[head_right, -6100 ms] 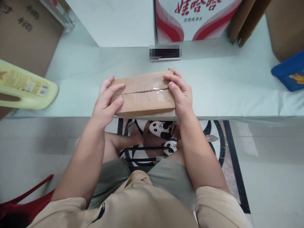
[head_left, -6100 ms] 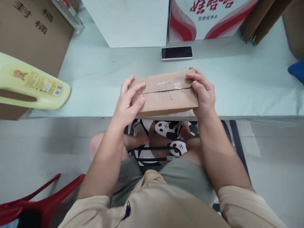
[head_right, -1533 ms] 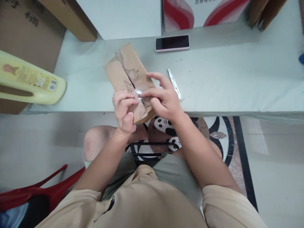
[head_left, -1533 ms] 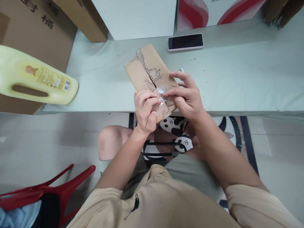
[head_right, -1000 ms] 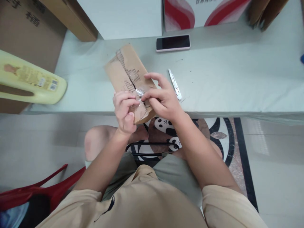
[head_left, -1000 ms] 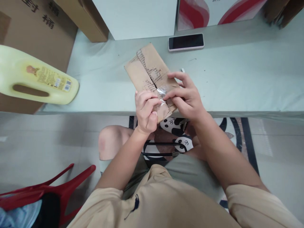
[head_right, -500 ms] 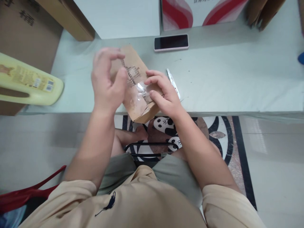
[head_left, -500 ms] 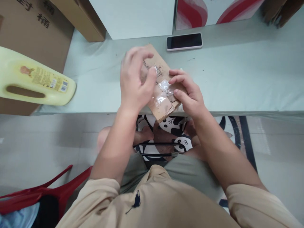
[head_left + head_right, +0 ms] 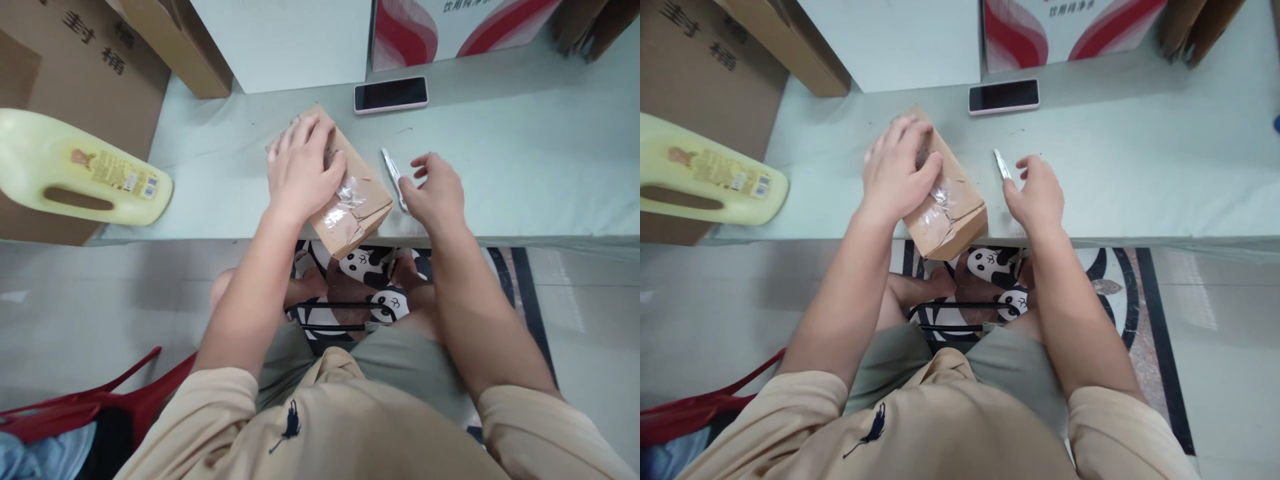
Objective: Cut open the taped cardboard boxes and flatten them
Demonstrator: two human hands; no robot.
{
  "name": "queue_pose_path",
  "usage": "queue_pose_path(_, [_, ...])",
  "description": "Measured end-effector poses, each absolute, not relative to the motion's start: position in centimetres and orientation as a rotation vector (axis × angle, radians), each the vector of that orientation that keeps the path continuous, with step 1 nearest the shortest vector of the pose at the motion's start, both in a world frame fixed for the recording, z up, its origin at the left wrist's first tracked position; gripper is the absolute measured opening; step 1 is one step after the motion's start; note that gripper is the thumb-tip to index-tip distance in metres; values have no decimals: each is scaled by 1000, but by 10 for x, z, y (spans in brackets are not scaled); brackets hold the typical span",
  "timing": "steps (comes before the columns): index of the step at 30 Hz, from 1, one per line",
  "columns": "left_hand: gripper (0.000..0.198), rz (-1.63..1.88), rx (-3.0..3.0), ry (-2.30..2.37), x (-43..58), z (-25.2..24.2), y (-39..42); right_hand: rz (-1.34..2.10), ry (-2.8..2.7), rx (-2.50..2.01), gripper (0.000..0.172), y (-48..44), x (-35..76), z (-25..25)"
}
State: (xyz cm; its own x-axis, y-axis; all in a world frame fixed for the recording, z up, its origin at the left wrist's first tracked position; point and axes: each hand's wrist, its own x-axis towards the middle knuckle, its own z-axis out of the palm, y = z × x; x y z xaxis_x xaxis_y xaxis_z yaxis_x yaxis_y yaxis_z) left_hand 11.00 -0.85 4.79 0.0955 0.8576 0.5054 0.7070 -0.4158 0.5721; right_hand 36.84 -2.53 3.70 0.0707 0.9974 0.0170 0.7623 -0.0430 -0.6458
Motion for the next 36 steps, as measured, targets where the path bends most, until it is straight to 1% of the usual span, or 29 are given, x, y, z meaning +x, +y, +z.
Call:
queue_pose_path(2, [42, 1208, 2187, 1591, 109, 47, -8, 642, -1808, -2034, 50, -22, 373, 29])
queue_pose_path(4, [46, 1184, 2185, 1619, 109, 46, -7, 643, -1849, -2102, 55, -19, 373, 23])
queue_pose_path(6, [49, 1146, 2180, 1665, 107, 44, -7, 627, -1858, -2115, 49, -17, 371, 19])
queue_pose_path(9, [52, 1109, 2179, 1696, 105, 42, -7, 650, -1821, -2097, 26, -15, 369, 24])
queue_pose_path(10, [52, 1115, 2183, 1680, 105, 42, -7, 671, -1789, -2080, 22, -14, 369, 28])
queue_pose_path(11, [53, 1126, 2187, 1653, 104, 42, -7, 708, -1750, -2047, 23, -13, 369, 32])
queue_pose_path(14, [52, 1157, 2188, 1584, 104, 43, -6, 878, -1603, -1842, 37, -13, 372, 50])
queue_pose_path(15, [52, 1159, 2182, 1580, 104, 43, -6, 921, -1574, -1746, 38, -14, 374, 55])
queue_pose_path(17, [50, 1158, 2162, 1594, 105, 45, -6, 924, -1602, -1560, 34, -17, 379, 65])
queue_pose_path(19, [49, 1148, 2146, 1608, 107, 50, -8, 855, -1714, -1396, 28, -24, 384, 73])
queue_pose_path(23, [52, 1020, 2100, 1711, 118, 70, -22, 802, -1796, -1186, 26, -43, 391, 88])
queue_pose_path(26, [45, 887, 2038, 1822, 128, 83, -32, 848, -1754, -1124, 25, -55, 393, 101])
queue_pose_path(30, [32, 822, 2012, 1918, 133, 88, -32, 834, -1609, -1023, 22, -60, 388, 121])
queue_pose_path(33, [32, 803, 2054, 1910, 127, 87, -31, 755, -1398, -859, 22, -60, 380, 133])
queue_pose_path(36, [38, 806, 2142, 1773, 119, 87, -35, 906, -1354, -762, 20, -60, 375, 138])
